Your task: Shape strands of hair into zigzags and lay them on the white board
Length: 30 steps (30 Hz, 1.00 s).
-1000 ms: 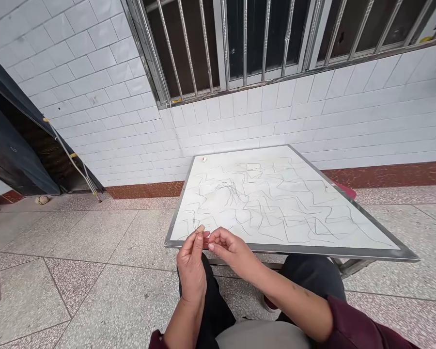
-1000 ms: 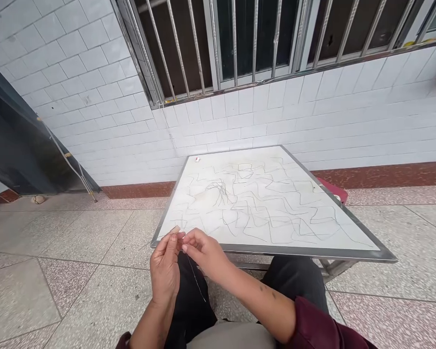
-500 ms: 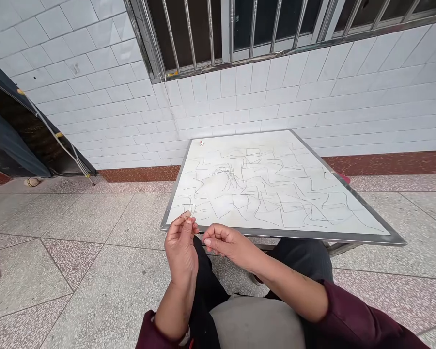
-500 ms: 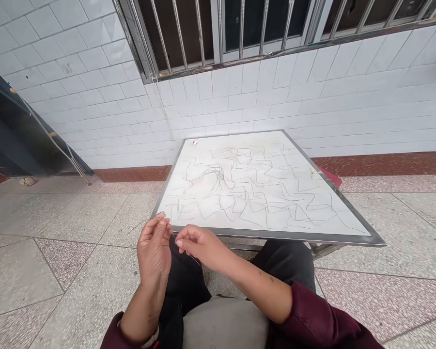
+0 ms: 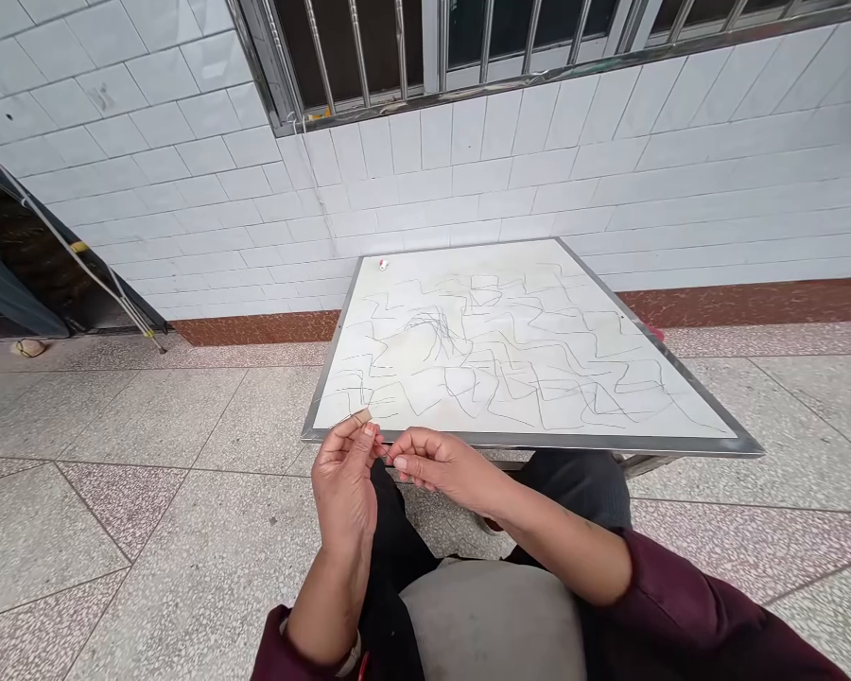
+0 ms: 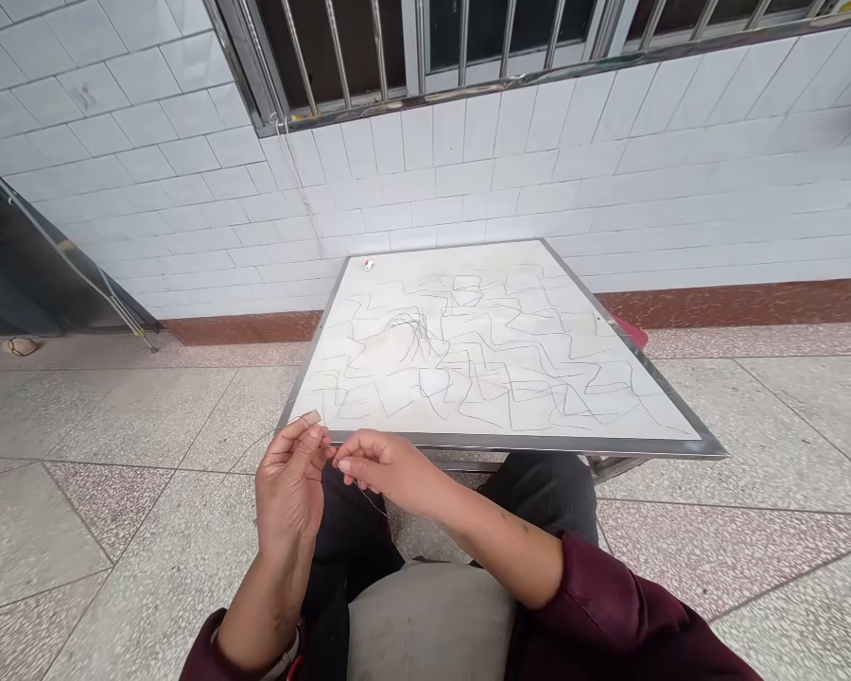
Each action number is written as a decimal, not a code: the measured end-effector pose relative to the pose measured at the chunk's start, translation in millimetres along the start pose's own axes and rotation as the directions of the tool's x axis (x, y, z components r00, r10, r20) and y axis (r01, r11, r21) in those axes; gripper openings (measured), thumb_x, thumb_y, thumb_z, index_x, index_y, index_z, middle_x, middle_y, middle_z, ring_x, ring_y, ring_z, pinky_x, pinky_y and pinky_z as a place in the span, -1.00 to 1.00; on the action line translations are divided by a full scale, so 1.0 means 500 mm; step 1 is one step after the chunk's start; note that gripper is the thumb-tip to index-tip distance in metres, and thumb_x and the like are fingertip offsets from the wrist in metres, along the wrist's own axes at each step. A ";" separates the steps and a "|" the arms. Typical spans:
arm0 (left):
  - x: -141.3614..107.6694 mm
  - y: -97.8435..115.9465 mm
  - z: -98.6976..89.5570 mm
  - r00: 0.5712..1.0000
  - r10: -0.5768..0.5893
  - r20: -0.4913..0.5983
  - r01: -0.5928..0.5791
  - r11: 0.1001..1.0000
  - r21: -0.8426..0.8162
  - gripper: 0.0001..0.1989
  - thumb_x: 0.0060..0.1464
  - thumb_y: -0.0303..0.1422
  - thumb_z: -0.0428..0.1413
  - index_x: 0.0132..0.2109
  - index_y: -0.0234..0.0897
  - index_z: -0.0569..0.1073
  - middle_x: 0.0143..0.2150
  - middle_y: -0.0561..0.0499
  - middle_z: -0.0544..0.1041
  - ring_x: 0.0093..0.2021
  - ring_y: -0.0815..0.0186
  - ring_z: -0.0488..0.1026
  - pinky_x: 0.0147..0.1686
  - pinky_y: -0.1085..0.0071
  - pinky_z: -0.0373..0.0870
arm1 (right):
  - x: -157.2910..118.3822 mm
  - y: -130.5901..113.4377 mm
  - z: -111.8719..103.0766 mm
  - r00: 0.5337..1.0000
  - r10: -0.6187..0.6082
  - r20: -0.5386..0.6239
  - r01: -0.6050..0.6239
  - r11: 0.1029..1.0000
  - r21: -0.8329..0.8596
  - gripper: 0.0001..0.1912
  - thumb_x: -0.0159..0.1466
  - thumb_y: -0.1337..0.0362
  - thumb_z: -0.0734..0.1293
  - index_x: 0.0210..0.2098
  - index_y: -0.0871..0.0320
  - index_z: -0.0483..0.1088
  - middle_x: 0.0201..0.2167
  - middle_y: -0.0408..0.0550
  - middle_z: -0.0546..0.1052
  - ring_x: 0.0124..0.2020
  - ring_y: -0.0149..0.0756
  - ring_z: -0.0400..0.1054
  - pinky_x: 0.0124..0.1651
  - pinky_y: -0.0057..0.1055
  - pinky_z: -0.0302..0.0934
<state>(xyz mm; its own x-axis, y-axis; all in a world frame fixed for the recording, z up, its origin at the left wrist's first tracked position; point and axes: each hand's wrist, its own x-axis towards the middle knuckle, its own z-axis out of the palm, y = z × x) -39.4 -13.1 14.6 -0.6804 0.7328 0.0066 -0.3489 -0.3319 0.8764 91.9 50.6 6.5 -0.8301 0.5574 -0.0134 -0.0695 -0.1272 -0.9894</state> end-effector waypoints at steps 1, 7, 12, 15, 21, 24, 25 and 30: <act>0.000 0.000 0.000 1.000 0.007 -0.006 -0.007 1.000 0.005 -0.75 -0.16 -0.37 0.39 -0.25 -0.29 0.61 -0.33 0.02 0.57 -0.39 0.43 0.46 -0.36 0.51 0.42 | 0.000 0.000 0.000 1.000 0.010 0.007 -0.010 1.000 -0.006 -0.72 0.25 0.06 0.35 -0.24 0.17 0.41 -0.45 -0.18 0.41 -0.48 -0.46 0.19 -0.43 -0.49 0.05; -0.003 -0.002 -0.007 0.999 -0.034 0.014 0.034 0.998 0.055 -0.72 -0.14 -0.33 0.38 -0.21 -0.28 0.61 -0.33 0.02 0.56 -0.40 0.44 0.45 -0.35 0.50 0.40 | -0.002 -0.006 0.001 0.999 0.039 -0.018 -0.039 0.999 -0.037 -0.74 0.25 0.07 0.33 -0.27 0.16 0.43 -0.48 -0.20 0.39 -0.51 -0.47 0.16 -0.44 -0.49 0.01; -0.006 -0.010 -0.017 0.998 -0.050 0.030 0.048 0.996 0.080 -0.72 -0.13 -0.31 0.38 -0.21 -0.28 0.61 -0.34 0.04 0.57 -0.41 0.44 0.44 -0.32 0.49 0.40 | -0.002 0.001 0.002 0.993 -0.082 -0.082 0.065 0.978 -0.199 -0.83 0.28 0.16 0.30 -0.30 0.13 0.43 -0.48 -0.21 0.40 -0.48 -0.45 0.18 -0.39 -0.48 0.04; -0.005 -0.014 -0.019 0.998 -0.045 0.038 0.042 0.996 0.084 -0.74 -0.10 -0.30 0.37 -0.21 -0.27 0.61 -0.36 0.05 0.56 -0.42 0.45 0.43 -0.32 0.49 0.40 | -0.004 0.005 0.006 0.980 -0.162 -0.116 0.115 0.934 -0.337 -0.89 0.28 0.21 0.30 -0.29 0.10 0.43 -0.46 -0.21 0.44 -0.47 -0.42 0.21 -0.38 -0.48 0.07; -0.004 -0.019 -0.021 1.000 -0.020 0.007 0.019 0.994 0.108 -0.75 -0.07 -0.27 0.35 -0.21 -0.26 0.61 -0.34 0.03 0.57 -0.39 0.42 0.45 -0.32 0.48 0.41 | -0.005 0.008 0.015 0.952 -0.281 -0.121 0.167 0.809 -0.564 -0.94 0.28 0.29 0.31 -0.30 0.09 0.43 -0.40 -0.18 0.51 -0.41 -0.38 0.32 -0.34 -0.47 0.13; -0.008 -0.019 -0.022 1.000 0.008 0.004 -0.008 0.989 0.146 -0.76 -0.04 -0.27 0.34 -0.20 -0.26 0.61 -0.36 0.03 0.57 -0.37 0.40 0.45 -0.33 0.48 0.39 | -0.004 0.011 0.015 0.943 -0.318 -0.100 0.190 0.758 -0.624 -0.90 0.30 0.32 0.27 -0.28 0.08 0.45 -0.39 -0.16 0.53 -0.40 -0.37 0.35 -0.31 -0.46 0.15; -0.009 -0.019 -0.022 1.000 0.016 0.007 -0.017 0.987 0.159 -0.76 -0.03 -0.27 0.33 -0.20 -0.26 0.61 -0.37 0.04 0.57 -0.38 0.40 0.45 -0.34 0.48 0.39 | -0.003 0.012 0.014 0.941 -0.327 -0.090 0.198 0.746 -0.636 -0.89 0.31 0.33 0.27 -0.28 0.08 0.45 -0.38 -0.16 0.53 -0.38 -0.36 0.35 -0.30 -0.45 0.16; -0.011 -0.021 -0.022 0.999 0.026 0.027 -0.029 0.988 0.149 -0.78 0.00 -0.27 0.31 -0.19 -0.25 0.60 -0.42 0.07 0.55 -0.42 0.42 0.43 -0.35 0.48 0.38 | -0.002 0.016 0.011 0.926 -0.369 -0.083 0.226 0.714 -0.662 -0.87 0.32 0.34 0.27 -0.27 0.06 0.46 -0.34 -0.15 0.56 -0.32 -0.32 0.39 -0.24 -0.42 0.19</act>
<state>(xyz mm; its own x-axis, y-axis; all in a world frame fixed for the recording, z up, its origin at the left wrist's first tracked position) -38.9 -20.2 0.2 -0.6718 0.7395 0.0418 -0.2292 -0.2612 0.9377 89.1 44.5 -0.8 -0.6969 0.6308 0.3411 0.1292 0.5783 -0.8055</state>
